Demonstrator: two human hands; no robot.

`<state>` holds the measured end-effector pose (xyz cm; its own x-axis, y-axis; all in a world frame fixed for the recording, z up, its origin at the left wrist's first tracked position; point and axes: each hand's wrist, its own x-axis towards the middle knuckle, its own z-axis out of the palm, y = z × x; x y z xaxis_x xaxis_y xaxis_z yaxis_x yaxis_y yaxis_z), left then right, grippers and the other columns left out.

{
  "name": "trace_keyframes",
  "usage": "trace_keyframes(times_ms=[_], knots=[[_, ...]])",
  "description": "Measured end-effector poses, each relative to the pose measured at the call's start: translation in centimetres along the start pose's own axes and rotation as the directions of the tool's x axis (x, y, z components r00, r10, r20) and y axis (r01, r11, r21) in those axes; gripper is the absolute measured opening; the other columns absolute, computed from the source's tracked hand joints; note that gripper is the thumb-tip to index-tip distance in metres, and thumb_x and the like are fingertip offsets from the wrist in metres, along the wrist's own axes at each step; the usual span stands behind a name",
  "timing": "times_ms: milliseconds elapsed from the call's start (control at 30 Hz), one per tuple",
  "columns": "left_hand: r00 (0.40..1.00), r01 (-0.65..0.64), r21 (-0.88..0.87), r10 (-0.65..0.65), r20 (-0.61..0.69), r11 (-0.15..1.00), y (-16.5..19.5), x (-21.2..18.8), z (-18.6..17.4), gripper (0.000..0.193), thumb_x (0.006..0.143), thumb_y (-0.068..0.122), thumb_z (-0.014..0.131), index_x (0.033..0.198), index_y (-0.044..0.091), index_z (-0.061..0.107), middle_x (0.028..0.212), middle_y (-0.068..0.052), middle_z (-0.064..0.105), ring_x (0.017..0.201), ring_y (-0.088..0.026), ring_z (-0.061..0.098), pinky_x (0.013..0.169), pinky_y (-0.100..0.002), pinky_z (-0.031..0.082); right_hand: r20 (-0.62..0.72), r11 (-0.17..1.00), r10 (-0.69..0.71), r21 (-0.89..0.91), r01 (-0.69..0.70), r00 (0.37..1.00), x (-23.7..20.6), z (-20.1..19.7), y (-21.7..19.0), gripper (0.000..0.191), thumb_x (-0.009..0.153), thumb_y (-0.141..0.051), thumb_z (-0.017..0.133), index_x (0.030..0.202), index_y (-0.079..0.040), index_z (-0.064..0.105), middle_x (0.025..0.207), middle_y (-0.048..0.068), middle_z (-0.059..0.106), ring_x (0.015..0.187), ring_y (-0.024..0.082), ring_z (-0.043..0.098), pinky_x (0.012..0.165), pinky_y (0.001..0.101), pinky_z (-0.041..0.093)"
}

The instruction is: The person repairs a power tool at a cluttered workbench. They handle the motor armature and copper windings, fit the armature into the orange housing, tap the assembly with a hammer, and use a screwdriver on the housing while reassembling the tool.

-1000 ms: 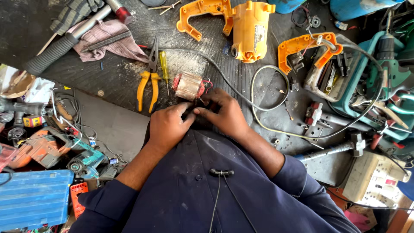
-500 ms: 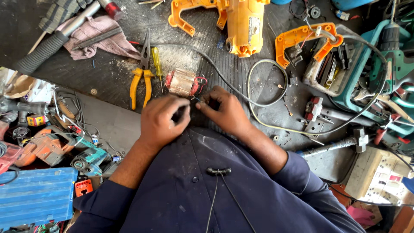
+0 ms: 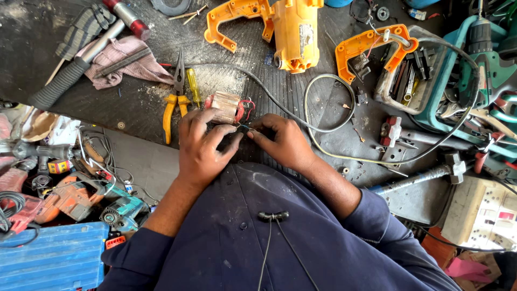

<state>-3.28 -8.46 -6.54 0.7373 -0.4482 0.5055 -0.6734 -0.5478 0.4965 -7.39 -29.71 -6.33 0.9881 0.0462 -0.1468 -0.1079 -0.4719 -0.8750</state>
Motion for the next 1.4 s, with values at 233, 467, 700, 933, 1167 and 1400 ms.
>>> trace_keyframes(times_ms=[233, 467, 700, 933, 1167, 1400], knots=[[1.000, 0.024, 0.031, -0.024, -0.002, 0.999, 0.2, 0.1, 0.3, 0.028, 0.084, 0.017, 0.091, 0.104, 0.012, 0.071, 0.128, -0.008, 0.058, 0.123, -0.035, 0.054, 0.110, -0.050, 0.043, 0.064, 0.997, 0.011, 0.076, -0.016, 0.998, -0.2, 0.0, -0.5, 0.034, 0.093, -0.020, 0.073, 0.125, -0.009, 0.073, 0.090, 0.007, 0.070, 0.073, 0.012, 0.064, 0.068, 0.0295, 0.053], [1.000, 0.018, 0.016, -0.018, -0.022, 1.000, 0.3, 0.3, 0.4, 0.027, 0.082, 0.014, 0.089, 0.103, 0.011, 0.073, 0.126, -0.007, 0.060, 0.121, -0.033, 0.054, 0.109, -0.050, 0.042, 0.103, 0.985, 0.042, 0.162, -0.058, 0.994, -0.1, 0.1, -0.6, 0.031, 0.097, -0.020, 0.072, 0.125, -0.006, 0.074, 0.089, 0.003, 0.066, 0.075, 0.008, 0.060, 0.068, 0.0276, 0.051], [1.000, -0.003, 0.009, 0.003, -0.030, 1.000, 0.3, 0.2, 0.9, 0.026, 0.081, 0.012, 0.088, 0.102, 0.012, 0.073, 0.122, -0.002, 0.061, 0.117, -0.027, 0.056, 0.109, -0.050, 0.039, 0.272, 0.699, 0.192, 0.636, -0.326, 0.943, 0.0, 0.9, -0.4, 0.036, 0.098, -0.017, 0.068, 0.129, 0.002, 0.069, 0.092, 0.000, 0.070, 0.072, 0.004, 0.058, 0.065, 0.0224, 0.052], [0.991, -0.121, -0.008, 0.122, 0.060, 0.993, -0.1, 0.2, 0.2, 0.028, 0.085, 0.018, 0.089, 0.110, 0.015, 0.075, 0.123, -0.002, 0.061, 0.118, -0.027, 0.055, 0.110, -0.049, 0.036, 0.290, 0.677, 0.214, 0.644, -0.356, 0.933, -0.1, 0.5, 0.1, 0.036, 0.098, -0.016, 0.068, 0.129, 0.004, 0.068, 0.089, 0.000, 0.069, 0.069, 0.005, 0.058, 0.063, 0.0233, 0.052], [0.943, -0.218, -0.037, 0.220, 0.250, 0.975, -1.8, 4.0, -1.8, 0.030, 0.085, 0.025, 0.083, 0.114, 0.019, 0.078, 0.128, 0.001, 0.063, 0.123, -0.025, 0.056, 0.117, -0.052, 0.033, 0.022, 0.970, 0.100, 0.222, -0.102, 0.995, -1.0, 0.5, 0.2, 0.030, 0.095, -0.018, 0.074, 0.120, -0.004, 0.074, 0.086, 0.002, 0.068, 0.069, 0.006, 0.062, 0.063, 0.0252, 0.052], [0.757, -0.442, 0.012, 0.366, 0.541, 0.897, -1.2, 7.9, -1.3, 0.014, 0.083, 0.029, 0.072, 0.090, 0.019, 0.079, 0.140, -0.004, 0.064, 0.137, -0.026, 0.050, 0.122, -0.056, 0.023, -0.123, 0.996, 0.089, 0.024, -0.086, 0.988, -1.5, 0.2, 0.1, 0.031, 0.085, -0.024, 0.083, 0.111, -0.007, 0.077, 0.089, 0.006, 0.074, 0.069, 0.011, 0.067, 0.066, 0.0275, 0.055]])
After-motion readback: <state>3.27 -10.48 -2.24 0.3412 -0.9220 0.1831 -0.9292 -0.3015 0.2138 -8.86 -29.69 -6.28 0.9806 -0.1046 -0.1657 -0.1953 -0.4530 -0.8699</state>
